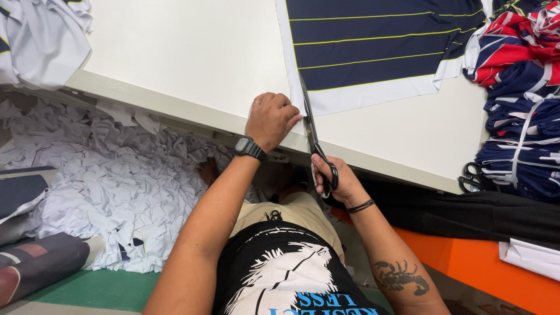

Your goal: The person cuts a large piece of dark blue fabric with yellow stripes into smaller rectangular pieces using shears. The person folds the cut pieces and stacks them on the table. The person then cuts another piece of fabric and folds it.

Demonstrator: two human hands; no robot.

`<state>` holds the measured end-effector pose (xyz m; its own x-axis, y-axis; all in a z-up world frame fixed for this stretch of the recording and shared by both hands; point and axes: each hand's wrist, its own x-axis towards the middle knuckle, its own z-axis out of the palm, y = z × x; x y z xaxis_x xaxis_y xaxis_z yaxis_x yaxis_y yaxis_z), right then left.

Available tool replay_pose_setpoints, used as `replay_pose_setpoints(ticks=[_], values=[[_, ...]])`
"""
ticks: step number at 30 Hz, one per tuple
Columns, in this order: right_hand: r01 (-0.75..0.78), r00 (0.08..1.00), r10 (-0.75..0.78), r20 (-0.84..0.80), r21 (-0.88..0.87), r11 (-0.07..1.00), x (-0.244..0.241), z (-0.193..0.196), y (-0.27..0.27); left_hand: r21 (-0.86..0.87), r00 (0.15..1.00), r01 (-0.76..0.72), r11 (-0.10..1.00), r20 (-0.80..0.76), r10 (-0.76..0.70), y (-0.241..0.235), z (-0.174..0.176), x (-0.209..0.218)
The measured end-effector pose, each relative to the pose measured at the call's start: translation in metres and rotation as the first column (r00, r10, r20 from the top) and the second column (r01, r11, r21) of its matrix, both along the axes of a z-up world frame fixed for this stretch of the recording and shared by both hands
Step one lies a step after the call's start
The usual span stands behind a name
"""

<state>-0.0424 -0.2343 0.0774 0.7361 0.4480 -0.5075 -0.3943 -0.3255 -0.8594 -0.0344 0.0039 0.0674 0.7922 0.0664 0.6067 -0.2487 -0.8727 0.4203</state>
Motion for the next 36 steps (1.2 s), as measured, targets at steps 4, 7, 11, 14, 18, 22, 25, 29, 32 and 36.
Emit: replay_pose_setpoints(ticks=[4,7,11,14,18,22,25,29,32,36], values=[[0.006,0.999,-0.005,-0.041,0.007,1.000,-0.001,0.001,0.002,0.001,0.997,0.000,1.000,-0.082,0.000,-0.002,-0.004,0.000],[-0.003,0.997,0.008,-0.076,0.068,0.998,-0.004,0.004,0.000,-0.066,0.988,0.012,0.998,-0.150,-0.021,0.003,-0.002,0.008],[-0.024,0.998,0.023,-0.059,-0.007,1.000,-0.004,0.009,-0.002,-0.075,0.978,-0.129,0.989,-0.172,0.114,0.020,0.007,0.035],[-0.038,0.997,0.036,-0.067,-0.016,0.999,-0.002,0.012,-0.006,0.058,0.966,-0.165,0.984,-0.194,0.174,0.027,0.006,0.046],[-0.090,0.995,0.090,-0.042,0.018,0.996,0.006,0.013,-0.004,0.092,0.952,-0.161,0.983,-0.249,0.179,0.029,-0.001,0.049],[-0.069,0.998,0.068,-0.018,-0.053,0.996,0.019,0.015,0.009,0.085,0.955,-0.162,0.983,-0.239,0.178,0.029,-0.002,0.050],[-0.037,0.999,0.037,-0.004,-0.083,0.996,0.029,0.018,0.018,0.092,0.949,-0.165,0.982,-0.257,0.184,0.029,-0.002,0.050],[-0.005,1.000,0.007,0.020,-0.110,0.994,0.036,0.020,0.025,0.081,0.952,-0.170,0.982,-0.244,0.185,0.028,-0.003,0.050],[-0.009,1.000,0.011,0.026,-0.086,0.996,0.036,0.020,0.026,0.079,0.949,-0.168,0.983,-0.255,0.183,0.029,-0.004,0.050],[0.006,1.000,-0.004,0.024,-0.101,0.995,0.037,0.020,0.026,0.069,0.949,-0.166,0.984,-0.260,0.178,0.029,-0.003,0.052]])
